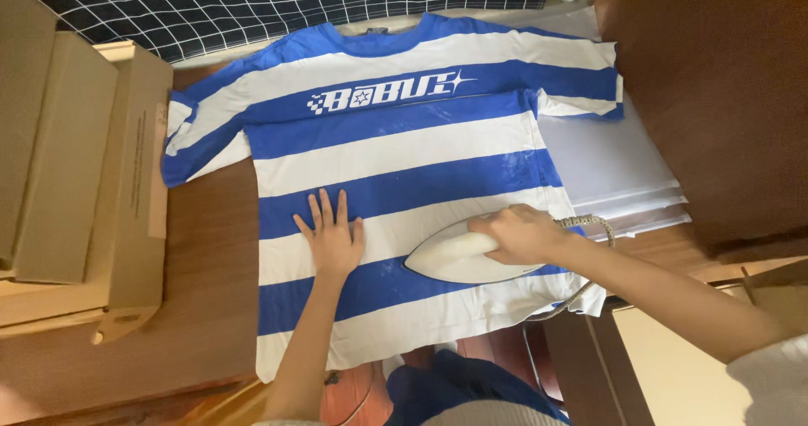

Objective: The person irons a blue and white striped long-sleeve shirt laid flat on a wooden table. They move the iron back and forth across the front, then flip the shirt over and smooth it out before placing a sheet of paper on top.

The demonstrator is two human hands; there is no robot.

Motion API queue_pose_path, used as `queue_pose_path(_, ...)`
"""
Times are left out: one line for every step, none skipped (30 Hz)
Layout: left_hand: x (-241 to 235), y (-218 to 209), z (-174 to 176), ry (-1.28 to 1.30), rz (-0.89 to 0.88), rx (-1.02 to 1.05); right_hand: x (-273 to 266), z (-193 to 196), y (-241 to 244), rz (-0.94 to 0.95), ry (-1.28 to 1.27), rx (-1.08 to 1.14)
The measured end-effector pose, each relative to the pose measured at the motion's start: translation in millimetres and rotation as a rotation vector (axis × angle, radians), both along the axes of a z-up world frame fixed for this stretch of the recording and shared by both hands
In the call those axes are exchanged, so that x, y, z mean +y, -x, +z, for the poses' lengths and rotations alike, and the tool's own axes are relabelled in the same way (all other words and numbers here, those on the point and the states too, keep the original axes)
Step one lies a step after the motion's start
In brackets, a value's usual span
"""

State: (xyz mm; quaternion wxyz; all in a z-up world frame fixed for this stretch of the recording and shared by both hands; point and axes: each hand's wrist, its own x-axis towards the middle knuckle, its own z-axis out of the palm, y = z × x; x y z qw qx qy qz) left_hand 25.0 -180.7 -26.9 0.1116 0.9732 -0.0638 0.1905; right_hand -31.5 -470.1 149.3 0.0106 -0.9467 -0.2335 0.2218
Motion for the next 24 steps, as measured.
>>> queue_pose_path(0.6, 1.0, 0.5, 0.0, -0.003, -0.001, 1.2, 4.3, 6.4, -0.003, 0.0, -0.001)
queue_pose_path(1.0, 1.5, 1.3, 0.005, -0.008, 0.01, 2.3, 8.7, 12.4, 0.007, 0.008, 0.001)
queue_pose_path(1.3, 1.9, 2.0, 0.01, -0.012, 0.021, 3.3, 13.0, 18.2, 0.016, 0.015, 0.003)
queue_pose_path(1.5, 2.1, 2.1, 0.009, -0.017, 0.021, 3.3, 11.5, 22.7, 0.011, 0.015, 0.002)
queue_pose_path(1.5, 2.1, 2.1, -0.005, -0.007, 0.023, 3.1, 10.0, 27.1, 0.006, 0.013, -0.002)
queue_pose_path(1.0, 1.8, 2.1, -0.02, 0.001, 0.025, 2.7, 8.4, 31.4, 0.001, 0.012, -0.006)
queue_pose_path(1.4, 0.9, 1.7, -0.02, -0.005, 0.024, 3.6, 10.3, 35.9, -0.006, 0.011, -0.007)
queue_pose_path(1.4, 0.8, 0.9, -0.017, -0.005, 0.019, 4.2, 12.1, 40.9, -0.015, 0.013, -0.007)
queue_pose_path(1.5, 0.6, -0.1, -0.014, -0.005, 0.014, 5.1, 13.8, 45.8, -0.025, 0.014, -0.008)
queue_pose_path(1.3, 1.2, 0.4, -0.014, -0.011, 0.015, 5.5, 13.9, 49.8, -0.031, 0.014, -0.007)
queue_pose_path(1.2, 1.8, 0.8, -0.01, -0.01, 0.013, 6.1, 13.9, 53.7, -0.058, 0.0, 0.006)
queue_pose_path(1.4, 2.0, 1.2, -0.006, -0.007, 0.01, 6.8, 13.9, 57.1, -0.083, -0.014, 0.017)
queue_pose_path(0.6, 2.7, 1.6, -0.006, -0.012, 0.011, 5.4, 9.7, 61.2, -0.088, -0.014, 0.018)
queue_pose_path(0.5, 3.0, 2.1, -0.009, -0.009, -0.004, 4.6, 5.5, 64.3, -0.093, 0.0, -0.006)
queue_pose_path(0.6, 3.1, 2.6, -0.012, -0.007, -0.019, 3.8, 1.3, 67.3, -0.098, 0.015, -0.03)
queue_pose_path(0.9, 3.0, 2.1, -0.013, -0.01, -0.017, 2.7, -0.9, 70.6, -0.101, 0.014, -0.028)
queue_pose_path(1.3, 2.9, 1.5, -0.019, -0.01, -0.026, 1.6, -3.2, 73.9, -0.105, 0.022, -0.027)
queue_pose_path(1.4, 2.9, 0.7, -0.024, -0.01, -0.034, 0.2, -5.6, 77.0, -0.107, 0.031, -0.026)
queue_pose_path(1.2, 2.3, 0.0, -0.024, -0.012, -0.033, -0.5, -6.1, 80.1, -0.109, 0.031, -0.024)
queue_pose_path(1.4, 1.7, -0.6, -0.024, -0.013, -0.04, -0.8, -6.5, 83.1, -0.096, 0.022, -0.002)
queue_pose_path(1.8, 1.1, -1.0, -0.024, -0.014, -0.046, -1.1, -6.7, 85.9, -0.083, 0.012, 0.021)
queue_pose_path(1.9, 2.2, 2.0, -0.025, -0.016, -0.045, -1.8, -7.2, 88.3, -0.086, 0.011, 0.022)
queue_pose_path(2.0, 3.3, 4.9, -0.019, -0.022, -0.017, -2.6, -7.7, 90.6, -0.05, 0.006, 0.044)
queue_pose_path(1.9, 4.4, 7.7, -0.013, -0.028, 0.01, -3.6, -8.3, 92.9, -0.014, 0.003, 0.064)
